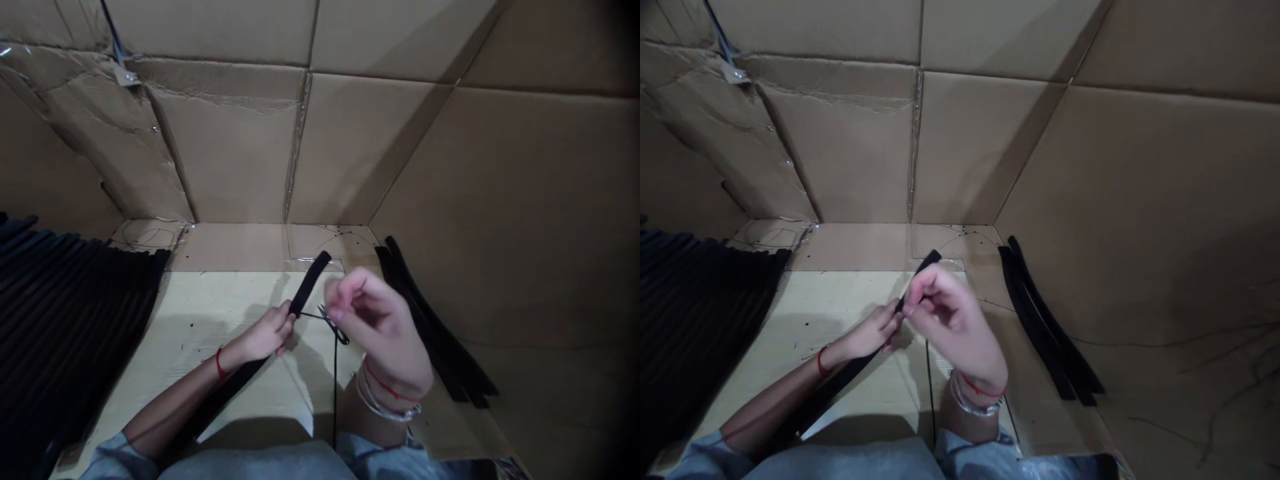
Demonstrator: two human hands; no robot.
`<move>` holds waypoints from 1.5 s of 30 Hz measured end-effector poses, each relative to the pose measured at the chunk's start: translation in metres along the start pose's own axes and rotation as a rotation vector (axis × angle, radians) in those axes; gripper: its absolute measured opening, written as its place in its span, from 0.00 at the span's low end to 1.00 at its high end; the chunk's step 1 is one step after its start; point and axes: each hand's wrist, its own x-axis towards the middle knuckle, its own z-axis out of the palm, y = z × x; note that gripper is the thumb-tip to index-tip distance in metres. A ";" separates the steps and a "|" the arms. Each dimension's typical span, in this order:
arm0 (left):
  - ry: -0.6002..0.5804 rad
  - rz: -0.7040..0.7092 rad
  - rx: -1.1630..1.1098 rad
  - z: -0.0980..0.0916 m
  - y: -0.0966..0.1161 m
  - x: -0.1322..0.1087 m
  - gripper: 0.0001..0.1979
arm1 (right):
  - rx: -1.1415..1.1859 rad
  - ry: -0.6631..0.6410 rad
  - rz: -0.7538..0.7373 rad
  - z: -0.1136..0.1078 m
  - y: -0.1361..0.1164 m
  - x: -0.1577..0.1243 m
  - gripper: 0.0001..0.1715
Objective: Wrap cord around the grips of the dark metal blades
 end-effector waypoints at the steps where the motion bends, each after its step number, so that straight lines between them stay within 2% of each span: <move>1: 0.028 0.007 -0.022 -0.007 0.003 0.002 0.15 | 0.024 -0.053 0.014 0.009 -0.003 -0.005 0.10; 4: 0.128 0.034 -0.098 -0.033 0.019 0.002 0.16 | 0.075 -0.098 0.020 0.027 -0.003 -0.008 0.17; 7: 0.200 0.079 -0.183 -0.057 0.038 -0.007 0.16 | 0.161 0.047 -0.070 0.034 0.006 -0.001 0.28; 10: 0.243 0.151 -0.329 -0.071 0.057 -0.021 0.15 | 0.223 0.179 -0.104 0.035 0.013 0.009 0.34; 13: 0.228 0.211 -0.443 -0.076 0.069 -0.034 0.14 | 0.243 0.299 -0.064 0.032 0.018 0.017 0.34; 17: 0.126 0.257 -0.536 -0.077 0.077 -0.046 0.12 | 0.211 0.393 -0.048 0.023 0.021 0.024 0.33; 21: 0.131 0.290 -0.604 -0.075 0.085 -0.057 0.12 | 0.083 0.385 -0.079 0.018 0.028 0.026 0.30; 27: 0.195 0.342 -0.641 -0.073 0.095 -0.071 0.13 | -0.113 0.199 -0.029 0.018 0.045 0.035 0.23; 31: 0.310 0.333 -0.578 -0.076 0.098 -0.071 0.13 | -0.137 0.124 -0.017 0.017 0.045 0.031 0.23; 33: 0.350 0.318 -0.555 -0.077 0.099 -0.070 0.14 | -0.145 0.129 -0.034 0.016 0.042 0.027 0.24; 37: 0.280 0.322 -0.606 -0.074 0.099 -0.071 0.12 | -0.282 0.203 -0.062 0.015 0.049 0.034 0.22; 41: 0.192 0.306 -0.636 -0.067 0.096 -0.070 0.13 | -0.455 0.242 -0.042 0.020 0.077 0.061 0.19; 43: 0.188 0.286 -0.615 -0.064 0.094 -0.067 0.12 | -0.490 0.210 -0.028 0.022 0.092 0.071 0.17; 45: 0.202 0.257 -0.578 -0.062 0.093 -0.063 0.11 | -0.509 0.130 -0.007 0.027 0.100 0.073 0.11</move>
